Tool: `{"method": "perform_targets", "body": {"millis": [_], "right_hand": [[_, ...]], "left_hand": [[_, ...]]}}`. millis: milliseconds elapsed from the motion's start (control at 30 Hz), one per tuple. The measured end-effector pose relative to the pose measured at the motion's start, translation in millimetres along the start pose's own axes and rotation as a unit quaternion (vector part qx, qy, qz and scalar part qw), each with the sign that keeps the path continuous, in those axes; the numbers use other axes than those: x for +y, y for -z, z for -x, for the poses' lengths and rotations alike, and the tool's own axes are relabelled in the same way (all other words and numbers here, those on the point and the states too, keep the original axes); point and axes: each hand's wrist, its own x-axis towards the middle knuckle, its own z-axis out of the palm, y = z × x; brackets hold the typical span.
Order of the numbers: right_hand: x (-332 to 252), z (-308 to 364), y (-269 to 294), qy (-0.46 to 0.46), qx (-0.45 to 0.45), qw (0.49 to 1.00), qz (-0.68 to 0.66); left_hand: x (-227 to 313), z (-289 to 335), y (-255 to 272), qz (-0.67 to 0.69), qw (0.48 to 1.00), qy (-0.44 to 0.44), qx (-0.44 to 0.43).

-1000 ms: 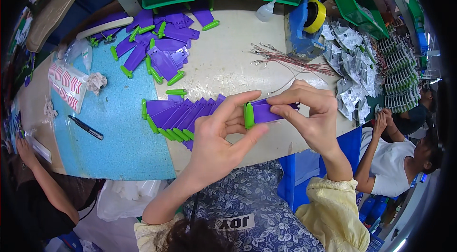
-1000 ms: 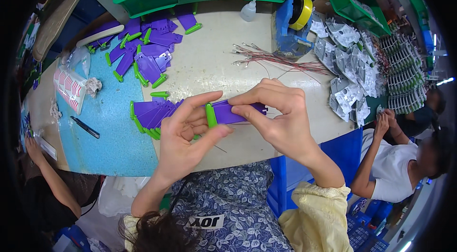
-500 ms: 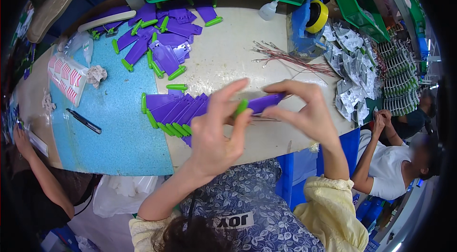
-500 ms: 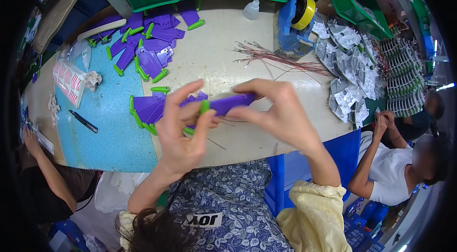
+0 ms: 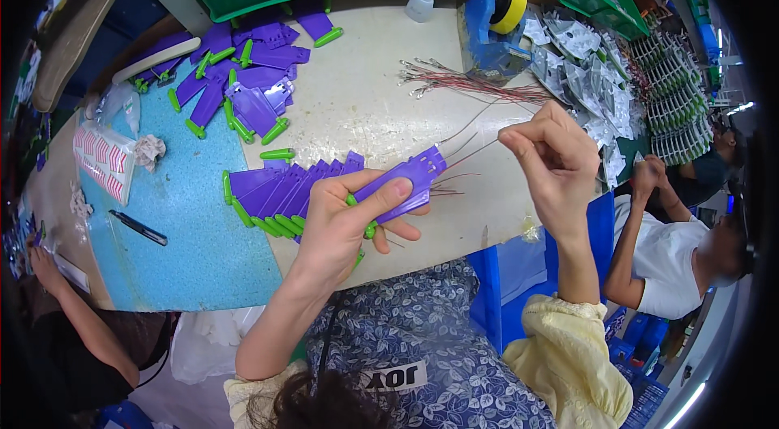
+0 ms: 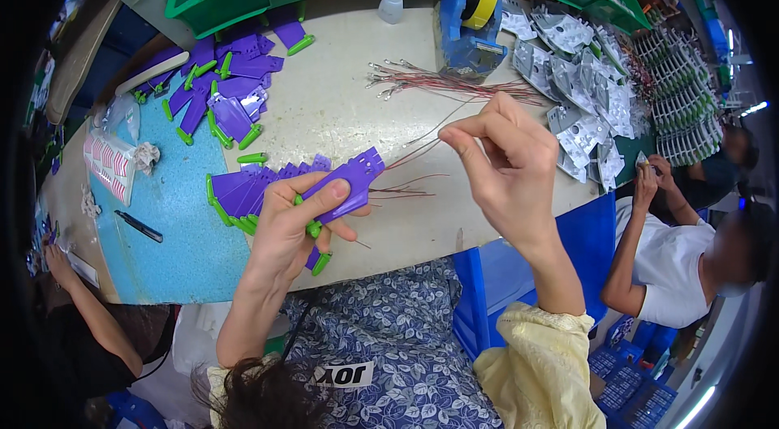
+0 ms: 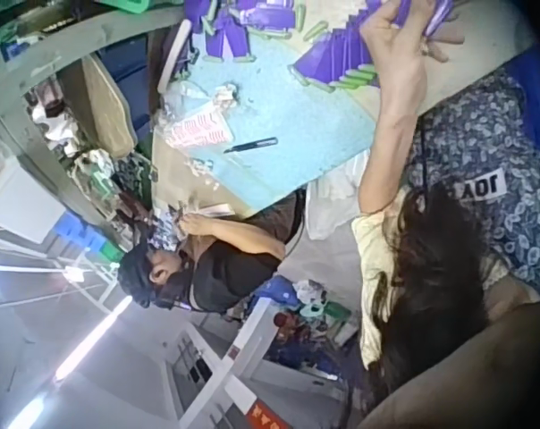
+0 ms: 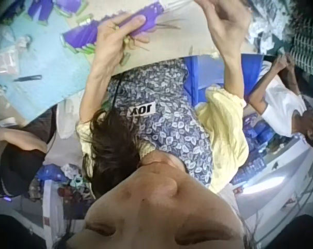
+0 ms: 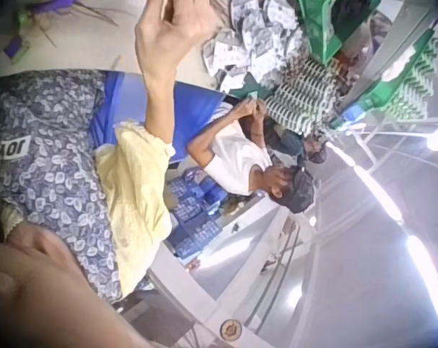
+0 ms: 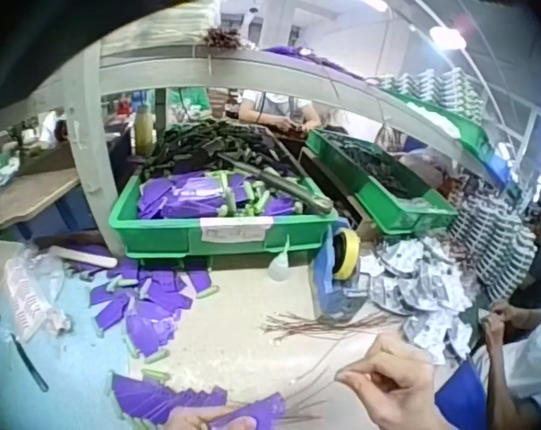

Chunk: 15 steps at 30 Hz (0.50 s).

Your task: The person assembles purple plastic components by inserting green plastic pieces and red wires into them. They use a small bottle to apply liquid adhesive to the parts before inserting the wires. The person works on multiple units sequentially, stacking the finished assemblies on the table.

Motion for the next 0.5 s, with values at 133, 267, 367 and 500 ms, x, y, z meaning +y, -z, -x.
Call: {"method": "perform_targets", "body": {"millis": [133, 267, 367, 500], "right_hand": [[-32, 21, -13, 0.104, -0.154, 0.972, -0.144], [-32, 29, -22, 0.086, -0.185, 0.961, -0.187], [-31, 42, -27, 0.15, -0.191, 0.954, -0.177], [-20, 42, -27, 0.157, -0.135, 0.972, -0.107]], "left_hand": [[-5, -2, -1, 0.0, 0.999, 0.026, 0.038], [-12, 1, 4, -0.026, 0.996, -0.002, 0.081], [-19, 5, -4, -0.024, 0.994, -0.019, 0.104], [-26, 6, -2, -0.061, 0.987, -0.076, 0.127]]}}
